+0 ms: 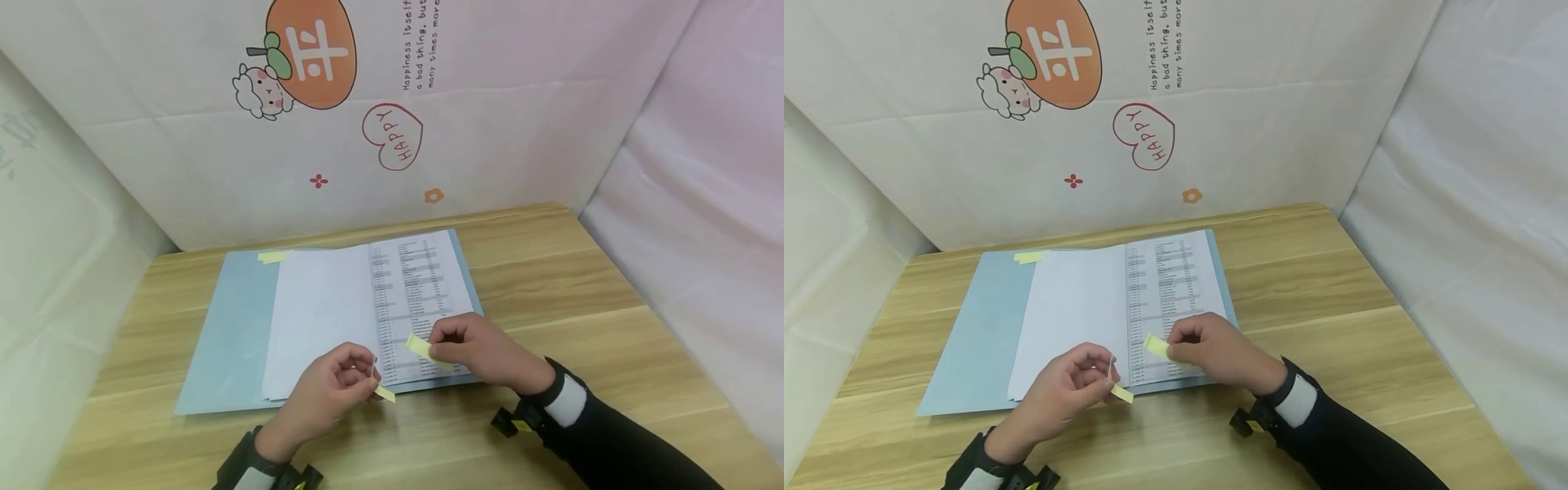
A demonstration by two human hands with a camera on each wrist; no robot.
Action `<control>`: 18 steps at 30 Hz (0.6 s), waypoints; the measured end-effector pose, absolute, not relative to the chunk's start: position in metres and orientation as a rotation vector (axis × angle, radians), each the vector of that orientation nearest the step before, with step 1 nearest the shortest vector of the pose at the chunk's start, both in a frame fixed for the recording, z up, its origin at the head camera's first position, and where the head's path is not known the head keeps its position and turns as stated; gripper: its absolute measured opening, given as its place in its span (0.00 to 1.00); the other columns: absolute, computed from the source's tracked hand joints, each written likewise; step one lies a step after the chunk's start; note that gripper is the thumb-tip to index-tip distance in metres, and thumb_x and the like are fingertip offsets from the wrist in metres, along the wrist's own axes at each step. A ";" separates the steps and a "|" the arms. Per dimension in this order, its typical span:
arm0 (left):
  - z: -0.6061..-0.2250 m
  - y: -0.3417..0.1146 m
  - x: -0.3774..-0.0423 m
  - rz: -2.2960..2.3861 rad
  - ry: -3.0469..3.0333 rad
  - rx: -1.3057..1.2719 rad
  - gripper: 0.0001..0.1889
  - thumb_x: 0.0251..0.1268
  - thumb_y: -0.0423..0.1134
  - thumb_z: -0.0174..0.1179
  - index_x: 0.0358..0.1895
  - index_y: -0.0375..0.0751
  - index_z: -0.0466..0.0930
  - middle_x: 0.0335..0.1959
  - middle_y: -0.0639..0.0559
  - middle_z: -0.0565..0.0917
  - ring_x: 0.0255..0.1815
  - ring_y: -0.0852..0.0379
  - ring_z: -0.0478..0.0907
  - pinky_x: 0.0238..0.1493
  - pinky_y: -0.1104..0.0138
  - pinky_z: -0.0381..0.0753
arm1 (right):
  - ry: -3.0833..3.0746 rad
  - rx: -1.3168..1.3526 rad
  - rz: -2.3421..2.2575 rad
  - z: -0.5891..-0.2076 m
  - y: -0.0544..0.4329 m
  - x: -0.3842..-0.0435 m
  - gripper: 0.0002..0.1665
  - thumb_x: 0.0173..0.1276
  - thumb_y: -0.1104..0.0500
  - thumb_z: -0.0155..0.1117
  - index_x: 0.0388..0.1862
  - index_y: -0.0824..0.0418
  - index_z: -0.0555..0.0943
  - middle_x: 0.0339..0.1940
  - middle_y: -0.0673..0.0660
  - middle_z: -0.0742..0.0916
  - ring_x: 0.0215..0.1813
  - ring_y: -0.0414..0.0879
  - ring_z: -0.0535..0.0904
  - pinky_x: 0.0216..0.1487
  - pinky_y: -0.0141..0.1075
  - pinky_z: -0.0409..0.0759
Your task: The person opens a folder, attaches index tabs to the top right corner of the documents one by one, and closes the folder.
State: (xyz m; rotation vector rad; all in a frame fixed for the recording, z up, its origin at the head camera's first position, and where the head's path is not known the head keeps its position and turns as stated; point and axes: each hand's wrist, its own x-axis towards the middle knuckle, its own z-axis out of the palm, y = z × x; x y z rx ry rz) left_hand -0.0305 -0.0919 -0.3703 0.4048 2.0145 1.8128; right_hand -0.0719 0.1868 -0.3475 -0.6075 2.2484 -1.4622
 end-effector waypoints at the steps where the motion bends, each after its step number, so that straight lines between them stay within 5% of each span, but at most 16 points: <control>1: -0.371 -0.093 -0.030 1.829 1.999 0.408 0.16 0.67 0.30 0.63 0.56 0.35 0.74 0.40 0.42 0.81 0.36 0.46 0.83 0.41 0.56 0.84 | 2.255 -0.598 -1.463 -0.347 0.189 -0.073 0.09 0.70 0.59 0.64 0.28 0.56 0.82 0.22 0.51 0.75 0.29 0.48 0.73 0.32 0.35 0.68; 5: -0.371 -0.098 -0.029 1.867 1.927 0.443 0.22 0.67 0.29 0.63 0.63 0.37 0.72 0.40 0.38 0.77 0.36 0.38 0.84 0.41 0.49 0.83 | 2.279 -0.555 -1.430 -0.349 0.198 -0.075 0.09 0.71 0.57 0.63 0.30 0.57 0.83 0.24 0.53 0.77 0.31 0.49 0.73 0.32 0.36 0.69; 8: -0.370 -0.098 -0.028 1.846 1.906 0.455 0.17 0.69 0.30 0.62 0.57 0.34 0.71 0.39 0.39 0.79 0.37 0.37 0.85 0.41 0.51 0.84 | 2.299 -0.522 -1.396 -0.350 0.204 -0.077 0.10 0.72 0.56 0.63 0.31 0.58 0.83 0.26 0.53 0.78 0.31 0.50 0.73 0.32 0.36 0.69; 14: -0.368 -0.081 -0.029 1.690 2.015 0.528 0.06 0.71 0.36 0.61 0.41 0.40 0.74 0.32 0.51 0.87 0.34 0.49 0.87 0.38 0.60 0.85 | 2.348 -0.469 -1.346 -0.346 0.215 -0.080 0.11 0.73 0.54 0.63 0.33 0.58 0.83 0.28 0.54 0.79 0.34 0.51 0.74 0.34 0.39 0.71; 18: -0.367 -0.055 -0.027 1.500 2.148 0.814 0.01 0.70 0.37 0.62 0.38 0.46 0.81 0.34 0.61 0.84 0.37 0.64 0.83 0.41 0.68 0.82 | 2.382 -0.456 -1.330 -0.344 0.222 -0.082 0.11 0.73 0.54 0.63 0.33 0.59 0.82 0.29 0.54 0.79 0.34 0.52 0.74 0.34 0.40 0.71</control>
